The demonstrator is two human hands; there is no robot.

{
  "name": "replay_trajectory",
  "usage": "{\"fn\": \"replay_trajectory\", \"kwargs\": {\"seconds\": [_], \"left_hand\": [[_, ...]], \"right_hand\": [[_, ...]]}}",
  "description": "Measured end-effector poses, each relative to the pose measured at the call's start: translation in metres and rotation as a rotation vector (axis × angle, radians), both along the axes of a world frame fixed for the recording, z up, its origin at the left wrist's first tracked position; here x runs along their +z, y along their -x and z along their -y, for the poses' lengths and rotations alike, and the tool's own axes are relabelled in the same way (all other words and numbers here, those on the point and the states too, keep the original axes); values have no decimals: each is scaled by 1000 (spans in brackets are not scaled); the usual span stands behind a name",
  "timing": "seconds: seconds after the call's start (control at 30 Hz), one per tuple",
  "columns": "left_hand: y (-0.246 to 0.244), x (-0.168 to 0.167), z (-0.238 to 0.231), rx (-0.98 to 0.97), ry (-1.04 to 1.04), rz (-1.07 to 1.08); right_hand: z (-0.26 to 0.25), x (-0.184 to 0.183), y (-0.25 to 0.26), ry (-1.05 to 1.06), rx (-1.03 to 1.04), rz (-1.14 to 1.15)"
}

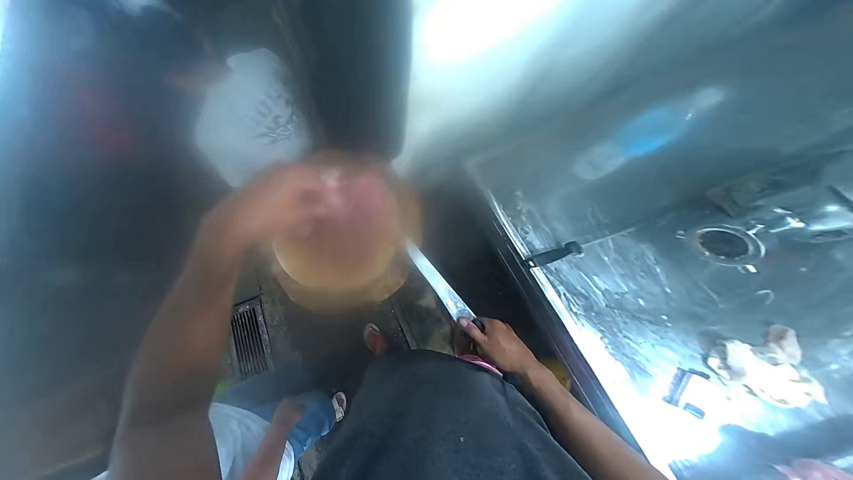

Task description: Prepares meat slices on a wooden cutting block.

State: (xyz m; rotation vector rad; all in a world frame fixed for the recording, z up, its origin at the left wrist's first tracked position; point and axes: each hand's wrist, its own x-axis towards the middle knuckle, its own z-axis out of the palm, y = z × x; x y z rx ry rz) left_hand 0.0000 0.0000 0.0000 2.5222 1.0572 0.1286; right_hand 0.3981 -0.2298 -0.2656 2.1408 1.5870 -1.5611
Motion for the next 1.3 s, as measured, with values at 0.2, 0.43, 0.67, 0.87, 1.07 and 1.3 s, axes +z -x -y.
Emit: {"fn": "replay_trajectory", "kwargs": {"seconds": [0.2,0.43,0.67,0.87,1.07,1.3], "left_hand": [[11,-216,110,256,-22,-295],[22,-222,107,744,87,-121],[-41,-298,53,955,12,-92],[-51,-300,49,919,-13,-273],[-49,-305,49,910,-38,-273],[-50,-306,51,888,-76,-297]], "right_hand": [[-8,1,34,-36,-46,15],[-88,31,118,39,170,42],[-137,11,173,103,344,179],[-101,15,137,241,374,194],[-136,18,164,262,413,102],[-156,13,186,269,468,68]]}}
